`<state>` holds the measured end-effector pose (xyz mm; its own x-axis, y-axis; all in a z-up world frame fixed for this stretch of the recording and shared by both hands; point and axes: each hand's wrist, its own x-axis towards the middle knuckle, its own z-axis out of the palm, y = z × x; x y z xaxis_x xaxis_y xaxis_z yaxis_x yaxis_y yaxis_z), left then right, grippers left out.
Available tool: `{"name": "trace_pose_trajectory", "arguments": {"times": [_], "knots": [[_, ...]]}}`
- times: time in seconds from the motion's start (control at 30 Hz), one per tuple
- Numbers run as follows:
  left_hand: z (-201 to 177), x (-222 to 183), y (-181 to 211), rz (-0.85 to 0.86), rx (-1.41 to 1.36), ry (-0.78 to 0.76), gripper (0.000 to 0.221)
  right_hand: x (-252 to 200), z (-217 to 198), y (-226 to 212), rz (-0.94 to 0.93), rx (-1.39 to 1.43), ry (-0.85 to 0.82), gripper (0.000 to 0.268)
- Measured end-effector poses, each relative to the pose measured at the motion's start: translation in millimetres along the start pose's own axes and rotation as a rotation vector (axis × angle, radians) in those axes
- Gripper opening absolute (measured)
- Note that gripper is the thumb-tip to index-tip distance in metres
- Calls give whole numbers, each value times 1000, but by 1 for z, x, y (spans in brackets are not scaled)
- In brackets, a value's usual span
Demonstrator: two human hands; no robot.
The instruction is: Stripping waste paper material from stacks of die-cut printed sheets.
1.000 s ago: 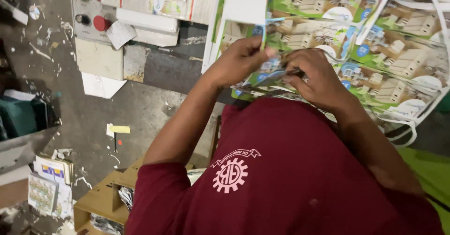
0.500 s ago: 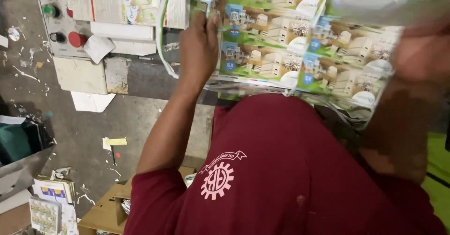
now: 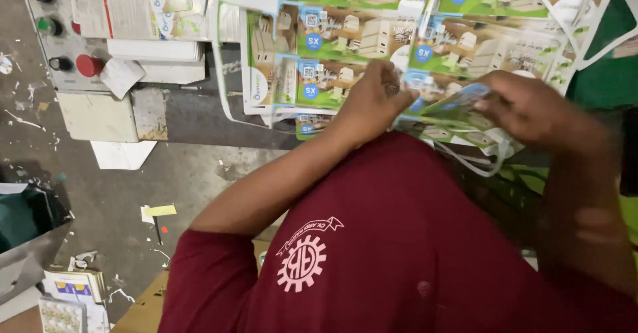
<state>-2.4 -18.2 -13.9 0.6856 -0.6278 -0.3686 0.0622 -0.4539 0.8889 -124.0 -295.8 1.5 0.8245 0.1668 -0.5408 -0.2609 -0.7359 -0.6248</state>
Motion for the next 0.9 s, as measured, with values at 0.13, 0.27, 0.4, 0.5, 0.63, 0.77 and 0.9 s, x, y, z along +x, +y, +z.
{"name": "trace_pose_trajectory", "arguments": {"times": [0.13, 0.27, 0.4, 0.5, 0.63, 0.77, 0.9], "knots": [[24, 6, 4, -301, -616, 5, 53, 2, 31, -1, -327, 100, 279, 23], [32, 8, 8, -328, -470, -48, 46, 7, 42, -7, -432, 82, 350, 25], [27, 5, 14, -9, -206, -56, 19, 7, 41, -9, -491, 61, 386, 21], [23, -1, 20, 62, -218, -42, 26, 4, 38, -3, -398, 113, 358, 21], [22, -3, 19, 40, -239, 155, 28, -4, 19, -4, -181, 339, 179, 46], [21, -9, 13, 104, -69, 282, 25, -12, 12, 76, -736, 675, 255, 84], [17, -12, 6, 249, 467, 374, 37, -18, -17, 141, -859, 1435, -112, 51]]}}
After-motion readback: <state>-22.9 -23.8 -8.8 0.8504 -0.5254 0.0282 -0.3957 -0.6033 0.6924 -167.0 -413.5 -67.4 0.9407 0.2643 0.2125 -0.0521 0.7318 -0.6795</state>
